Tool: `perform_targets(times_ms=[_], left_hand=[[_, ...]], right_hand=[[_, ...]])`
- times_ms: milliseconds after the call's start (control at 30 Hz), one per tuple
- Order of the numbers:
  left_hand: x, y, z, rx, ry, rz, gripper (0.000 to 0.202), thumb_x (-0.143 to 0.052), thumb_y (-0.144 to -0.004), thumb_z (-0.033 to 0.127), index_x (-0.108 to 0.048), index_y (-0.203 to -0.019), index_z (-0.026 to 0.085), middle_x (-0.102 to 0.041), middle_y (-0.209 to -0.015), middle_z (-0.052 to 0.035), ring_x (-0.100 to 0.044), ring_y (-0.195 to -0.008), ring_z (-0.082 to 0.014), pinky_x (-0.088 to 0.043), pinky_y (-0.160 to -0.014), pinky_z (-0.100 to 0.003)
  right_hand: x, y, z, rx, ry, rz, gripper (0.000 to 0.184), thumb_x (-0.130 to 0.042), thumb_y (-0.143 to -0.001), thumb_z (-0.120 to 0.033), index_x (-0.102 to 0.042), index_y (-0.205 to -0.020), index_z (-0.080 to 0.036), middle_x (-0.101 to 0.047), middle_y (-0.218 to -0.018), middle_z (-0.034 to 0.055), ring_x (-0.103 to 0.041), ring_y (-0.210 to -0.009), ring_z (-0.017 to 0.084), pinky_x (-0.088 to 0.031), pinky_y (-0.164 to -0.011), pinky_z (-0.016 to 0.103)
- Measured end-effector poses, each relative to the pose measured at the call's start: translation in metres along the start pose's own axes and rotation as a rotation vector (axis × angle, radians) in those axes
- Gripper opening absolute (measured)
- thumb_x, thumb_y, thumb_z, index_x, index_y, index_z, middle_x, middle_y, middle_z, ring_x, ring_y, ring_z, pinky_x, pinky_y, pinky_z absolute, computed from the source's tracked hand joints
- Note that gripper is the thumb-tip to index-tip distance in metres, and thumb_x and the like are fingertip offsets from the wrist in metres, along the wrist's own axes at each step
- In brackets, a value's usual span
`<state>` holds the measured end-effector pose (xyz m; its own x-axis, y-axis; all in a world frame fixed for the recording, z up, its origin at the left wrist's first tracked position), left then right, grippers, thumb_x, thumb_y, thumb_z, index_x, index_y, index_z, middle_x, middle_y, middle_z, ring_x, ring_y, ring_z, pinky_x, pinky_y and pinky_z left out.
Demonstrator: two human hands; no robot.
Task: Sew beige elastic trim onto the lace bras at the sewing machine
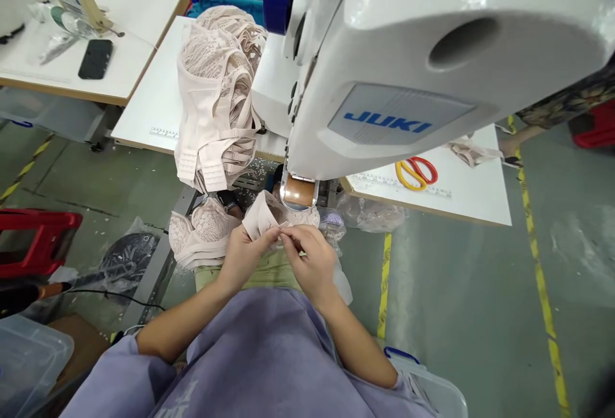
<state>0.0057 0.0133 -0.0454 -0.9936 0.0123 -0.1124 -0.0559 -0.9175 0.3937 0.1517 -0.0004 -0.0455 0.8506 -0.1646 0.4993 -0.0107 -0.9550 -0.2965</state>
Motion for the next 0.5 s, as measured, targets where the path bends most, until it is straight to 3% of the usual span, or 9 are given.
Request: perform_targets(times_ms=[267, 500], left_hand=[[-0.002, 0.002, -0.003, -0.094, -0.23, 0.049, 0.024, -0.068, -0.085, 0.039, -0.073, -0.087, 0.015, -0.069, -0.075, -0.0011, -0.06, -0.07, -0.016, -0.048, -0.065, -0.025], [0.002, 0.001, -0.007, -0.173, -0.373, 0.007, 0.021, -0.068, -0.085, 0.035, -0.069, -0.076, 0.016, -0.061, -0.063, 0.001, -0.052, -0.057, -0.0127, -0.04, -0.053, -0.023]], right_hand=[[0.002, -0.003, 0.008, -0.143, -0.05, -0.066, 0.016, -0.058, -0.095, -0.032, -0.071, -0.095, -0.023, -0.071, -0.092, 0.0033, -0.061, -0.069, 0.013, -0.051, -0.068, 0.028], [0.011, -0.012, 0.014, -0.277, -0.167, -0.213, 0.007, -0.065, -0.087, -0.027, -0.07, -0.087, -0.022, -0.068, -0.085, 0.0002, -0.053, -0.065, 0.013, -0.042, -0.065, 0.027]])
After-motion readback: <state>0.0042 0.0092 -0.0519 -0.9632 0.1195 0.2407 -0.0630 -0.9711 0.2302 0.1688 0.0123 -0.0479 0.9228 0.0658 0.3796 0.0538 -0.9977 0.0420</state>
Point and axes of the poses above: each hand's wrist, its own y-axis away from the middle knuckle, its own x-axis out of the back of the hand, z = x × y, the point moved 3 cm from there along -y, towards the middle knuckle
